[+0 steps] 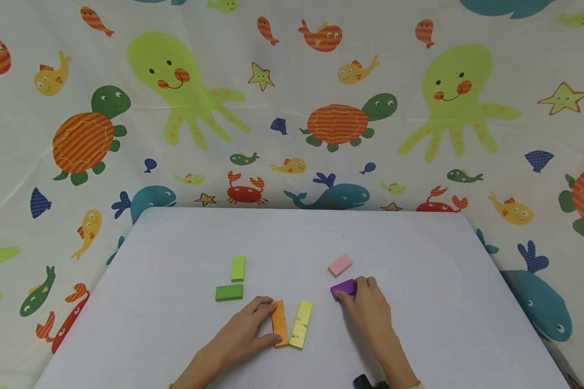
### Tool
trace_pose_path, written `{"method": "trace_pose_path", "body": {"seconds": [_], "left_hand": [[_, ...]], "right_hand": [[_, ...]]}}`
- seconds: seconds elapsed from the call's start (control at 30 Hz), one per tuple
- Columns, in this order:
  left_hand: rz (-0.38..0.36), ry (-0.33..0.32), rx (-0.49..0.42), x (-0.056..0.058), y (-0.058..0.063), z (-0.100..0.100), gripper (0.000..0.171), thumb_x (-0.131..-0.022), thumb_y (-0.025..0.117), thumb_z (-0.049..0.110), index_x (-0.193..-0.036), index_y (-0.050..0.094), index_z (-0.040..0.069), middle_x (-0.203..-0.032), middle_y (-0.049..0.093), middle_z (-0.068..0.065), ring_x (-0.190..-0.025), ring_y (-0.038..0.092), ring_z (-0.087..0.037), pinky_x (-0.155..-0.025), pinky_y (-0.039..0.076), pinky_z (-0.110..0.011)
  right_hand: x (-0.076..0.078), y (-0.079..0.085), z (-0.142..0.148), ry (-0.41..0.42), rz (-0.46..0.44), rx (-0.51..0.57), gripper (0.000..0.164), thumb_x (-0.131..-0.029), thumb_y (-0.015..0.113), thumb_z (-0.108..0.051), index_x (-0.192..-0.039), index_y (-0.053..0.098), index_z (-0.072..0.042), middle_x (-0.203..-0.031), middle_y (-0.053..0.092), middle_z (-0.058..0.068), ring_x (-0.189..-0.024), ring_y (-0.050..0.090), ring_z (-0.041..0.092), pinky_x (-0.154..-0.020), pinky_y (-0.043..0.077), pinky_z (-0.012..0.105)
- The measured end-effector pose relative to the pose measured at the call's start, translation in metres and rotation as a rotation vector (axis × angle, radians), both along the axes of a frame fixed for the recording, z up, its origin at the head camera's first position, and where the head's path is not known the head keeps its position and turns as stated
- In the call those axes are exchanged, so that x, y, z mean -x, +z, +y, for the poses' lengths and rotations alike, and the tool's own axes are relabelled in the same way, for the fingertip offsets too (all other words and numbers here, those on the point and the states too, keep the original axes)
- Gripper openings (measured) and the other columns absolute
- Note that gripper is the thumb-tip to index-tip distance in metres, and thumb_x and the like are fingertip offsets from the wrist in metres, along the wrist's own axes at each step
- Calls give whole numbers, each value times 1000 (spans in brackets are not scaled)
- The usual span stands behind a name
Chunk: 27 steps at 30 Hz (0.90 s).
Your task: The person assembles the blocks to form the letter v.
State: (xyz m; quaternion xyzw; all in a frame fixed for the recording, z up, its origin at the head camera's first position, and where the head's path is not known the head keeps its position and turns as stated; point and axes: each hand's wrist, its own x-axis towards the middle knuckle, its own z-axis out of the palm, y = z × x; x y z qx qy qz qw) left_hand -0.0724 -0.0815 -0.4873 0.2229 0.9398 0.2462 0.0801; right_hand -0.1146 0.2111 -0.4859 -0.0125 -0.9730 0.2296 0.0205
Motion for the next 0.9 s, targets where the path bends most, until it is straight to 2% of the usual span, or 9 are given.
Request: {"method": "trace_pose_path", "body": {"seconds": [0.3, 0.57, 0.8, 0.9], "left_hand": [[3, -2, -11, -2, 0, -2, 65, -89, 72, 47, -138, 58, 6, -141, 53, -4, -126, 56, -21, -104, 51, -38], [18, -6, -12, -2, 0, -3, 65, -89, 71, 49, -137, 59, 6, -140, 54, -3, -126, 56, -21, -104, 51, -38], [11, 0, -1, -1, -1, -3, 66, -89, 72, 48, -138, 58, 7, -140, 54, -4, -126, 56, -21, -105, 51, -38], [2, 6, 5, -1, -1, -2, 66, -89, 73, 48, -138, 58, 7, -141, 54, -4, -127, 55, -20, -106, 51, -38]], "right_hand": [[0, 1, -5, 5, -15, -13, 55, -88, 76, -38, -118, 64, 6, -113, 62, 25, -81, 63, 29, -69, 56, 44], [4, 2, -11, 29, -21, -43, 52, -90, 75, -35, -121, 64, 6, -111, 62, 23, -84, 62, 27, -73, 58, 45], [9, -2, -14, 55, 24, -41, 51, -89, 76, -36, -119, 66, 4, -109, 62, 20, -81, 61, 26, -69, 57, 43], [11, -1, -17, 60, 14, -37, 51, -89, 76, -36, -120, 66, 3, -109, 61, 20, -80, 59, 24, -67, 56, 42]]}}
